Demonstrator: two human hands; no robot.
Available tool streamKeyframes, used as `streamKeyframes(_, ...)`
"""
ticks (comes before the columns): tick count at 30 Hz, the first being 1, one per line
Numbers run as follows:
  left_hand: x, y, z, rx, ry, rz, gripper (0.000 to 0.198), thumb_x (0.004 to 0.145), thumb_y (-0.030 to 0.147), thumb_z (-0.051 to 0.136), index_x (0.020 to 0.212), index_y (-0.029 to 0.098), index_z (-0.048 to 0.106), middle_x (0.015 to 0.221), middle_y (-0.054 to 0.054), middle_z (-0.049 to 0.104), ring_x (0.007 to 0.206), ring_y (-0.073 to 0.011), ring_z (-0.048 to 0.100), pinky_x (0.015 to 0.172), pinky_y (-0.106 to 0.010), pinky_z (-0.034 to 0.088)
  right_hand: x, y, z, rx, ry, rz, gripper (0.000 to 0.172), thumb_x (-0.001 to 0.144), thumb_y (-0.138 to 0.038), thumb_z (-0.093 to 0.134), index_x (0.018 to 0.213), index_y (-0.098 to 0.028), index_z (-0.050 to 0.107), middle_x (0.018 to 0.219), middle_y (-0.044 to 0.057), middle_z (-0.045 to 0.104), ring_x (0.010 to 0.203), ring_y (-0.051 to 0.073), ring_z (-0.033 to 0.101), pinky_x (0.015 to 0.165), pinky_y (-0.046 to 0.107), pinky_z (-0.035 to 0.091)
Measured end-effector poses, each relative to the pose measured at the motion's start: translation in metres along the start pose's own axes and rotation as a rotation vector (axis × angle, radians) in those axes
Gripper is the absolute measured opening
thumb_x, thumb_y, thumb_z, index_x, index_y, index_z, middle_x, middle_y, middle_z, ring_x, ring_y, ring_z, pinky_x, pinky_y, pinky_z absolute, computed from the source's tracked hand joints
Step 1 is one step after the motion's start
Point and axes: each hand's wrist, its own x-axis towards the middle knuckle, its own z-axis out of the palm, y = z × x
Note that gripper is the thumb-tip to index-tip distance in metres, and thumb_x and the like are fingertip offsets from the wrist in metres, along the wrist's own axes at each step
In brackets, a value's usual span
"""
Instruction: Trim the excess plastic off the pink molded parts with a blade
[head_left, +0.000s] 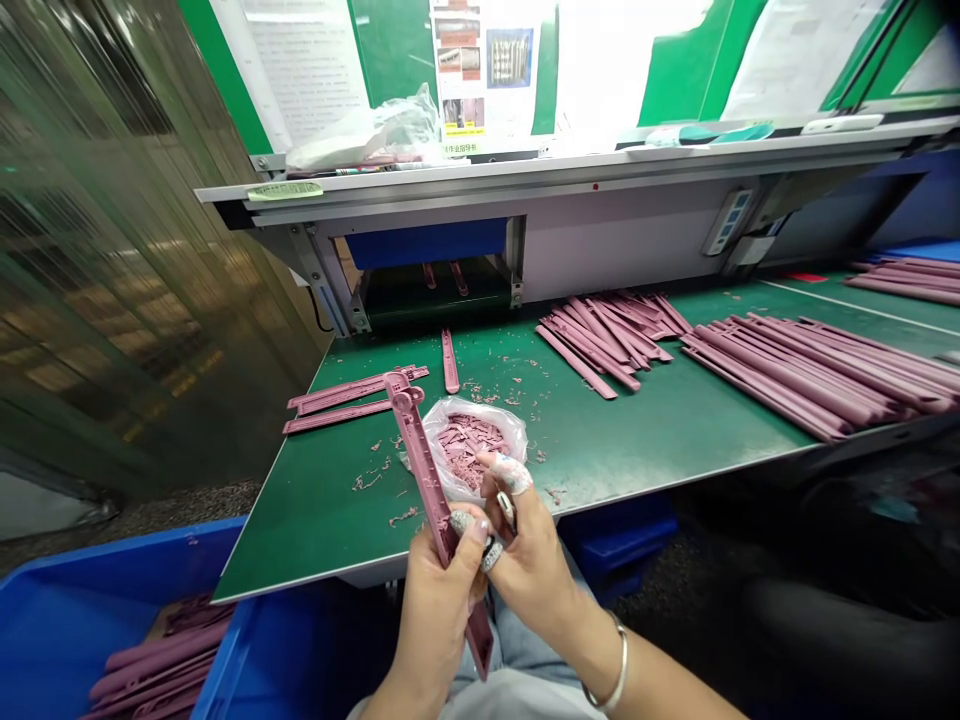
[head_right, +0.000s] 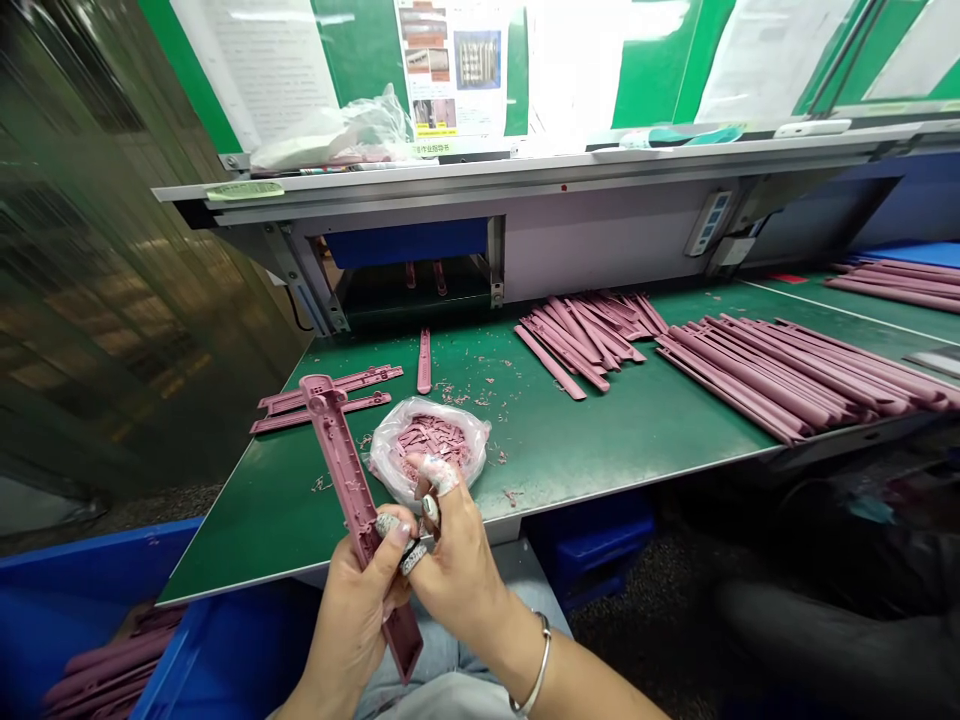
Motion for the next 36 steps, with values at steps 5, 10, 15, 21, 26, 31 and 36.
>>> streamKeyframes(5, -0.009, -0.003, 0.006, -0.017, -0.039, -0.008, 0.043, 0.06, 0.049, 0.082, 0.07, 0.014, 0.058, 0.054, 0.007, 0.042, 0.042, -0.0018, 0.028, 0.038, -0.014, 0.023, -0.005, -0.002, 0.002, 0.003, -0.003, 0.022, 0.052, 0.083, -0.019, 0.059, 0.132, -0.023, 0.042, 0.109, 0.007, 0.054, 0.094, 0.019, 0.055, 0.085, 0.032, 0.047)
streamKeyframes(10, -0.007, -0.006, 0.0, -0.026, -0.109, 0.105, 0.035, 0.069, 0.045, 0.078, 0.079, 0.015, 0.063, 0.057, 0.006, 0.043, 0.045, -0.0029, 0.033, 0.041, -0.014, 0.026, 0.002, -0.007, -0.006, 0.021, -0.072, 0.081, 0.041, 0.087, -0.028, 0.054, 0.126, -0.021, 0.042, 0.104, 0.005, 0.057, 0.089, 0.018, 0.056, 0.079, 0.029, 0.047)
streamKeyframes(15, 0.01, 0.034, -0.012, -0.057, -0.037, 0.589, 0.056, 0.074, 0.072, 0.054, 0.093, 0.02, 0.063, 0.056, 0.006, 0.041, 0.038, -0.0043, 0.028, 0.036, -0.018, 0.023, 0.017, -0.031, -0.034, -0.454, -0.33, -0.026, 0.027, 0.084, -0.007, 0.036, 0.103, -0.018, 0.051, 0.091, 0.006, 0.06, 0.083, 0.019, 0.056, 0.074, 0.031, 0.043)
streamKeyframes(21, 0.011, 0.075, -0.003, 0.037, 0.118, 0.881, 0.063, 0.078, 0.076, 0.042, 0.081, 0.018, 0.065, 0.043, 0.006, 0.036, 0.034, -0.0091, 0.027, 0.033, -0.023, 0.021, 0.019, -0.067, -0.034, -1.006, -0.655, -0.121, 0.031, 0.061, -0.002, 0.043, 0.085, -0.019, 0.052, 0.079, 0.005, 0.059, 0.061, 0.02, 0.055, 0.052, 0.03, 0.026)
streamKeyframes(26, 0.009, 0.07, -0.004, 0.113, 0.131, 0.989, 0.062, 0.081, 0.073, 0.04, 0.087, 0.017, 0.067, 0.043, 0.006, 0.037, 0.034, -0.0099, 0.028, 0.034, -0.025, 0.023, 0.019, -0.071, -0.022, -1.071, -0.68, -0.204, 0.025, 0.068, -0.004, 0.045, 0.084, -0.02, 0.055, 0.08, 0.005, 0.061, 0.059, 0.021, 0.058, 0.048, 0.029, 0.022)
streamKeyframes(31, 0.009, 0.066, -0.006, 0.162, 0.142, 1.027, 0.057, 0.087, 0.066, 0.039, 0.093, 0.017, 0.068, 0.046, 0.006, 0.037, 0.036, -0.0097, 0.03, 0.037, -0.025, 0.023, 0.023, -0.069, -0.019, -1.099, -0.691, -0.185, 0.021, 0.073, -0.005, 0.047, 0.084, -0.02, 0.057, 0.076, 0.004, 0.061, 0.059, 0.019, 0.059, 0.046, 0.028, 0.023)
streamKeyframes(36, 0.009, 0.066, -0.004, 0.142, 0.093, 0.944, 0.057, 0.09, 0.063, 0.036, 0.095, 0.015, 0.066, 0.047, 0.006, 0.034, 0.038, -0.0095, 0.027, 0.038, -0.025, 0.022, 0.027, -0.066, -0.017, -1.131, -0.647, -0.176, 0.018, 0.076, -0.006, 0.047, 0.082, -0.018, 0.058, 0.083, 0.007, 0.061, 0.065, 0.019, 0.06, 0.051, 0.027, 0.032)
